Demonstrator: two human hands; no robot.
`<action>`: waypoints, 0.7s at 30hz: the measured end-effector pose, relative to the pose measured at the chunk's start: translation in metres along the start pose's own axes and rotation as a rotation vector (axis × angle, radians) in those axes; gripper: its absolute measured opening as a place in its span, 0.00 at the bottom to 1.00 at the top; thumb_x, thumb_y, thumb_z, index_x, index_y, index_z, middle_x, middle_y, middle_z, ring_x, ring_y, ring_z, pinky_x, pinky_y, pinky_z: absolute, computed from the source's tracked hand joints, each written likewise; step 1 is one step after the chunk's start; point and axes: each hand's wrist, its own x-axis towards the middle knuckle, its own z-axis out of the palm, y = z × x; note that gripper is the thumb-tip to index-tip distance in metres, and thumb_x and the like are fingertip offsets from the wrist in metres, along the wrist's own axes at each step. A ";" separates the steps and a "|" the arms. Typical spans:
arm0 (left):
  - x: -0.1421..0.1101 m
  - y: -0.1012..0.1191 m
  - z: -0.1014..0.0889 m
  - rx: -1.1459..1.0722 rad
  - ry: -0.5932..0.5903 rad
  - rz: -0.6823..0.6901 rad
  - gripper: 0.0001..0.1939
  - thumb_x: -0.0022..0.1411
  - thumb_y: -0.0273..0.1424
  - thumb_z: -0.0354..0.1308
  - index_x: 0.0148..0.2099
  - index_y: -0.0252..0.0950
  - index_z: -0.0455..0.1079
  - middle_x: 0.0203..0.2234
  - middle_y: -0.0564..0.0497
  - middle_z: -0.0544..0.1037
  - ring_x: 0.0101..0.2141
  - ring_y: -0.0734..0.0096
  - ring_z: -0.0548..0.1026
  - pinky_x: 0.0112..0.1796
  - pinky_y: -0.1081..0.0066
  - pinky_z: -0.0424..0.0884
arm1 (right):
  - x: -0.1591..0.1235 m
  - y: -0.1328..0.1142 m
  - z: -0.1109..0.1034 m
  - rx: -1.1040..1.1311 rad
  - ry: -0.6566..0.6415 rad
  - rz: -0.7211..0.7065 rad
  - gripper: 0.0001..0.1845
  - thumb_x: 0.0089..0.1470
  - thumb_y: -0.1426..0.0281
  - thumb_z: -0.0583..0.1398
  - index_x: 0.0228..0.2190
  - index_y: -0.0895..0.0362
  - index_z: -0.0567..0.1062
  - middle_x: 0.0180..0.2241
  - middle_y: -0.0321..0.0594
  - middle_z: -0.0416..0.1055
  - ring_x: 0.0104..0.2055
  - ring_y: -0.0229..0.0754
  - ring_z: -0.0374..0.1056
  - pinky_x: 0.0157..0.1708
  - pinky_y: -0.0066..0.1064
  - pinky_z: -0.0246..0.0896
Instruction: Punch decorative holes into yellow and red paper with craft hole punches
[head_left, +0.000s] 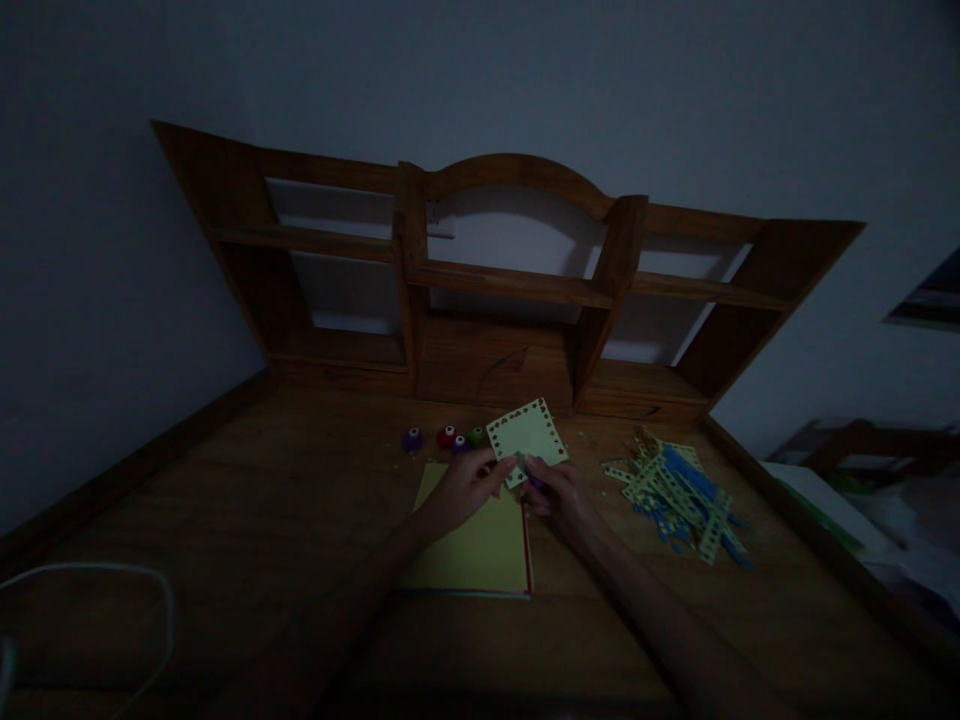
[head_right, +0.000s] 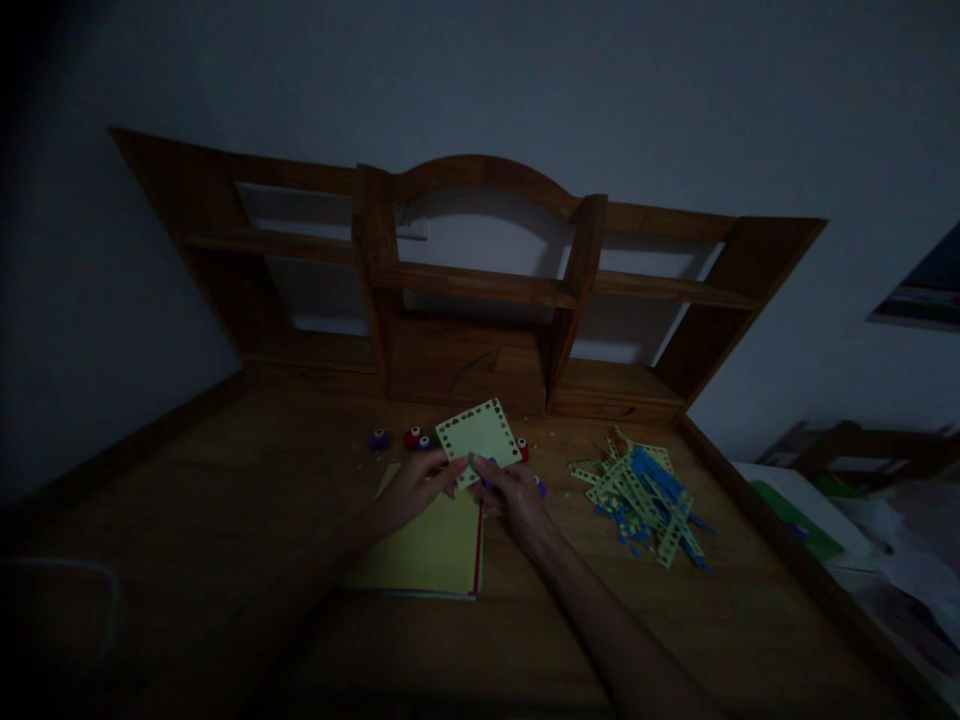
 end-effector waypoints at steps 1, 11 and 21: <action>0.000 0.001 0.000 -0.012 -0.007 -0.004 0.18 0.63 0.43 0.50 0.34 0.33 0.70 0.25 0.52 0.72 0.25 0.73 0.69 0.27 0.75 0.66 | 0.000 0.000 0.000 -0.030 0.016 -0.004 0.22 0.49 0.55 0.63 0.18 0.62 0.74 0.13 0.32 0.58 0.15 0.29 0.48 0.16 0.25 0.37; 0.001 -0.006 0.004 -0.071 -0.016 -0.015 0.22 0.63 0.45 0.50 0.28 0.32 0.69 0.22 0.52 0.72 0.24 0.73 0.69 0.26 0.75 0.64 | 0.000 -0.003 0.007 0.016 -0.175 -0.001 0.24 0.54 0.53 0.58 0.21 0.60 0.73 0.14 0.30 0.55 0.16 0.30 0.45 0.16 0.26 0.35; 0.005 0.006 -0.012 -0.066 0.230 -0.107 0.23 0.62 0.46 0.51 0.23 0.34 0.67 0.18 0.53 0.71 0.24 0.72 0.70 0.28 0.73 0.64 | -0.005 -0.014 0.001 -0.046 -0.301 0.099 0.26 0.54 0.50 0.56 0.21 0.60 0.75 0.12 0.31 0.56 0.13 0.29 0.45 0.14 0.26 0.35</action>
